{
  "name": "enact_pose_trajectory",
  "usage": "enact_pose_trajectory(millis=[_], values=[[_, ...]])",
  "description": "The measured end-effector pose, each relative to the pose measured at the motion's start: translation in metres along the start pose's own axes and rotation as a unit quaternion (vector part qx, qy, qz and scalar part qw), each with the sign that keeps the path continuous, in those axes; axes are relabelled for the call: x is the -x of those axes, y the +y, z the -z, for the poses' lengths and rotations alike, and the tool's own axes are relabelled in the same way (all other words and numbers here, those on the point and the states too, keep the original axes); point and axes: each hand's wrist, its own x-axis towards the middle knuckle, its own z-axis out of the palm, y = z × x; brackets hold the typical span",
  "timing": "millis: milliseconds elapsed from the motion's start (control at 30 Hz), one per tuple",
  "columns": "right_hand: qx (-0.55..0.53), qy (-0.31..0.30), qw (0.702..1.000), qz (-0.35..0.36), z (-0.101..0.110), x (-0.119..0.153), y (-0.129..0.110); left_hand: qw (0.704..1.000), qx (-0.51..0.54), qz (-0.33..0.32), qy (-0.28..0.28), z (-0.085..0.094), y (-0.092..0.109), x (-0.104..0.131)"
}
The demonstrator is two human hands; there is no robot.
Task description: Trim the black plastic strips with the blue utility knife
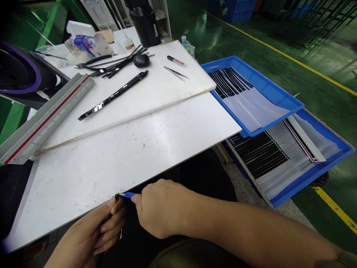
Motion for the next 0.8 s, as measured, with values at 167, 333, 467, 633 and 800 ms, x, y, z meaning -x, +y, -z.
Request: enact_pose_trajectory(millis=[167,333,467,633,800], values=[[0.012,0.017,0.999,-0.042,-0.008,0.001,-0.004,1.0,-0.003,-0.007,0.01,0.0,-0.003,0.001],[0.044,0.048,0.996,-0.063,-0.015,0.001,-0.006,1.0,0.008,0.006,-0.001,0.002,-0.001,0.001],[-0.008,0.013,0.999,-0.042,-0.008,0.001,-0.003,1.0,-0.001,-0.001,-0.003,0.003,0.0,0.002],[-0.033,0.01,0.999,-0.023,-0.005,0.003,-0.003,1.0,0.013,-0.012,0.002,0.002,-0.005,0.001],[-0.032,0.006,0.999,-0.025,-0.007,0.002,-0.004,1.0,0.021,-0.009,0.007,-0.001,-0.005,0.0]])
